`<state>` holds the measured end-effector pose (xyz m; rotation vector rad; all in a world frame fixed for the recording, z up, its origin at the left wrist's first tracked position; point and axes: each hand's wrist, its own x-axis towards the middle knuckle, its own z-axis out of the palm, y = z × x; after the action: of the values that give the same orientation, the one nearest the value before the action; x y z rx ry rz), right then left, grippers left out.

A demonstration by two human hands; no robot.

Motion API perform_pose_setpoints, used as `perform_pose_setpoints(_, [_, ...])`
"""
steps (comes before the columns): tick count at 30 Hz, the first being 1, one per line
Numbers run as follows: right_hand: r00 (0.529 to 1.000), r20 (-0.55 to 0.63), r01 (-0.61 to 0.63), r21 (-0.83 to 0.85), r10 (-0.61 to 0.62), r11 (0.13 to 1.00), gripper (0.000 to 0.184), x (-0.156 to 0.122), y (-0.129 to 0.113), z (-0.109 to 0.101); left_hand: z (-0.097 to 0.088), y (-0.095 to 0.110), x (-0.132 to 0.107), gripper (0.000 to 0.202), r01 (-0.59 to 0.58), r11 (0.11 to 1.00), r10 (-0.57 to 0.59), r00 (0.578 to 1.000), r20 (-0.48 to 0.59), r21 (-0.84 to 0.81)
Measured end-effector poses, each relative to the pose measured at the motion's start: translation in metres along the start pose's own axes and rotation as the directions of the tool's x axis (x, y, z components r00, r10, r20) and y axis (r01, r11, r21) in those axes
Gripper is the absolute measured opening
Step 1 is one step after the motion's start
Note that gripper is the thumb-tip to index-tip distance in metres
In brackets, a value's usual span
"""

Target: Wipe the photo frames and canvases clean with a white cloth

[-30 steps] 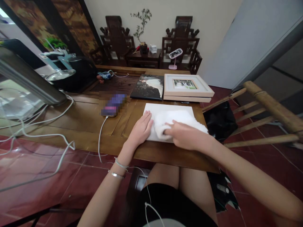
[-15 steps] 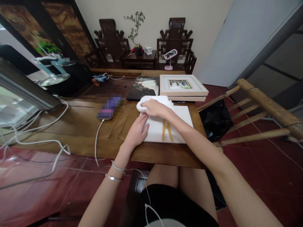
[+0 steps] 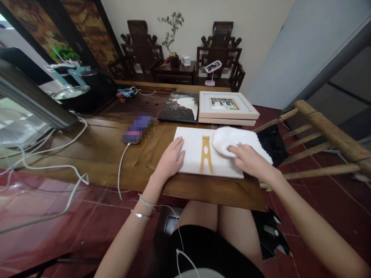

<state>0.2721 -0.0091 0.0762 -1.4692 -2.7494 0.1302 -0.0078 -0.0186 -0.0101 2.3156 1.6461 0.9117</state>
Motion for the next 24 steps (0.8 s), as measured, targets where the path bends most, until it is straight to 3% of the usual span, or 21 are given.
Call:
perform_pose_setpoints(4, [0.982, 0.026, 0.188, 0.058, -0.189, 0.981, 0.045, -0.053, -0.028, 0.003, 0.000, 0.000, 0.000, 0.046, 0.002, 1.000, -0.002, 1.000, -0.004, 0.011])
perform_pose_setpoints(8, [0.965, 0.065, 0.244, 0.146, -0.256, 0.959, 0.045, -0.068, -0.030, -0.001, 0.000, 0.000, 0.000, 0.046, -0.008, 1.000, 0.008, 1.000, -0.010, 0.014])
perform_pose_setpoints(11, [0.961, 0.050, 0.259, 0.163, -0.270, 0.952, 0.044, -0.047, -0.015, 0.003, 0.001, 0.000, 0.000, 0.046, -0.008, 1.000, 0.008, 1.000, -0.014, 0.008])
perform_pose_setpoints(16, [0.970, 0.037, 0.229, 0.178, -0.240, 0.957, 0.023, 0.017, 0.014, 0.009, 0.001, -0.002, 0.000, 0.046, -0.017, 1.000, 0.017, 1.000, -0.015, -0.005])
perform_pose_setpoints(19, [0.975, 0.023, 0.212, 0.196, -0.221, 0.957, 0.028, 0.049, 0.027, 0.006, 0.000, -0.003, 0.000, 0.047, -0.025, 1.000, 0.025, 1.000, -0.008, -0.009])
perform_pose_setpoints(24, [0.991, 0.022, 0.132, 0.097, -0.134, 0.987, 0.036, 0.058, 0.035, 0.004, 0.000, -0.003, -0.001, 0.046, -0.023, 1.000, 0.023, 1.000, -0.005, -0.008])
